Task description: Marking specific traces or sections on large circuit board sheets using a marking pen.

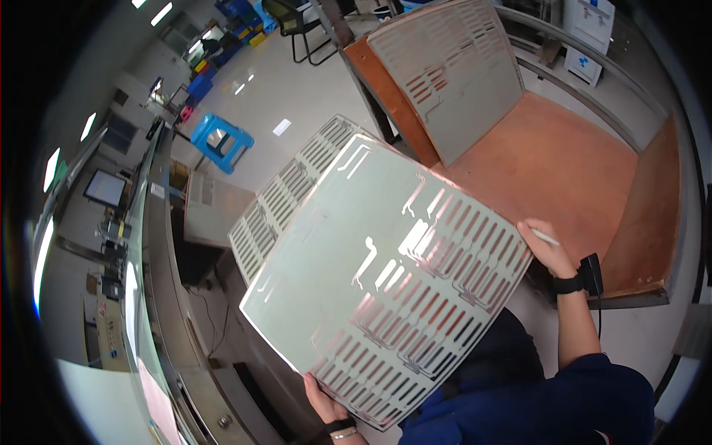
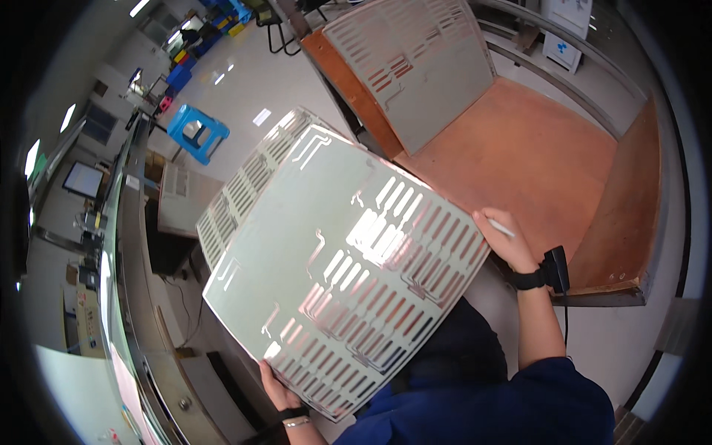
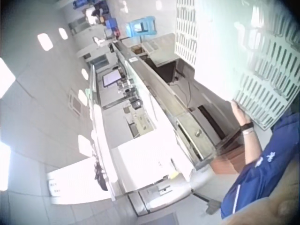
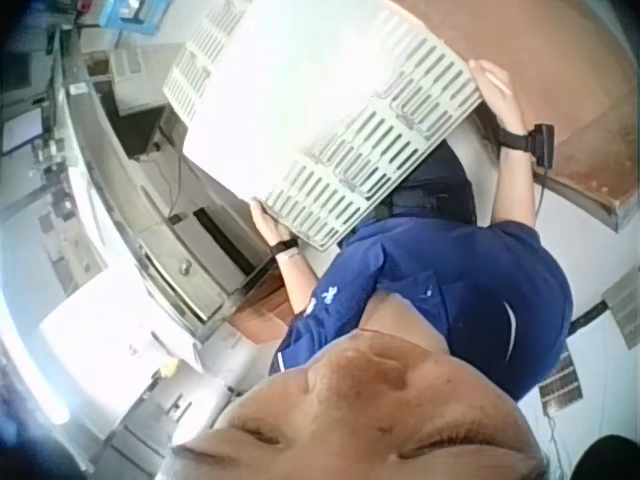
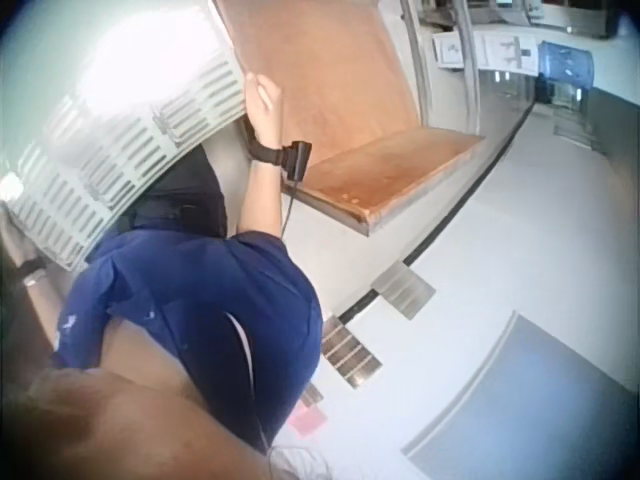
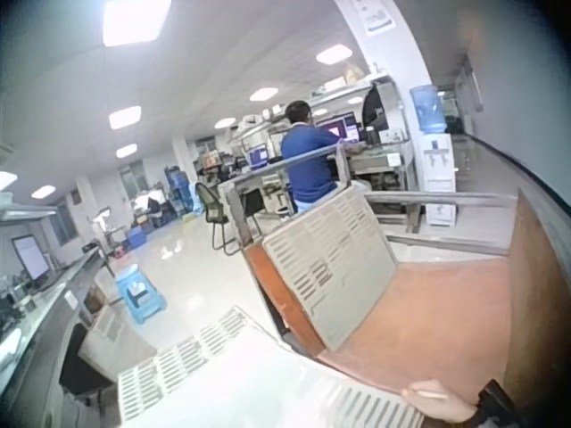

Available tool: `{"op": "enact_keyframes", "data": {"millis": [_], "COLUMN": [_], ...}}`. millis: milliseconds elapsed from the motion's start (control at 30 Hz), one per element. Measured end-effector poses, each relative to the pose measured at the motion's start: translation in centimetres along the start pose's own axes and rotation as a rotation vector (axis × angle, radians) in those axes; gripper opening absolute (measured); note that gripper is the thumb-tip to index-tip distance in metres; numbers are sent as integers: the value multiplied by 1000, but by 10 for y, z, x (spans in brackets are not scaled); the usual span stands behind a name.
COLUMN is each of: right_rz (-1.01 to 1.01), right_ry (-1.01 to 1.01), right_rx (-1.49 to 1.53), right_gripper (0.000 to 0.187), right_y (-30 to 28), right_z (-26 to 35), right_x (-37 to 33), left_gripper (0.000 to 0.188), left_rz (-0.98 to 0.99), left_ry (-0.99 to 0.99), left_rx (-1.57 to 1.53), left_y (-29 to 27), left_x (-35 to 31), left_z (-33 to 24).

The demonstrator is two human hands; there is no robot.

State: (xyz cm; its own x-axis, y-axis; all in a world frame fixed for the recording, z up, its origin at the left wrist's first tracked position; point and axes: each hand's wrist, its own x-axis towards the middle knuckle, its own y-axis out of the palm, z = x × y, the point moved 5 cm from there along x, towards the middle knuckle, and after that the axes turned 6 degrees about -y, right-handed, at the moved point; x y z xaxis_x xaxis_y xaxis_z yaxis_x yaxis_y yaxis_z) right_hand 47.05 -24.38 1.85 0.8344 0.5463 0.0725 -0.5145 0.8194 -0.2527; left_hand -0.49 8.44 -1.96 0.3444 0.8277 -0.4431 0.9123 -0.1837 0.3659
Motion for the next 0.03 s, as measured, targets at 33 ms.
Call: {"op": "enact_keyframes", "data": {"millis": [33], "right_rz": [-7], "right_ry": [-53], "right_rx": [37], "right_gripper": [35], "right_y": [-1], "right_z": [9], "right_x": [8], "left_gripper": [50], "left_rz": [20], "left_ry": [-17], "left_rx": [-48], "left_y": [2], "left_x": [0], "left_z": [-3]}}
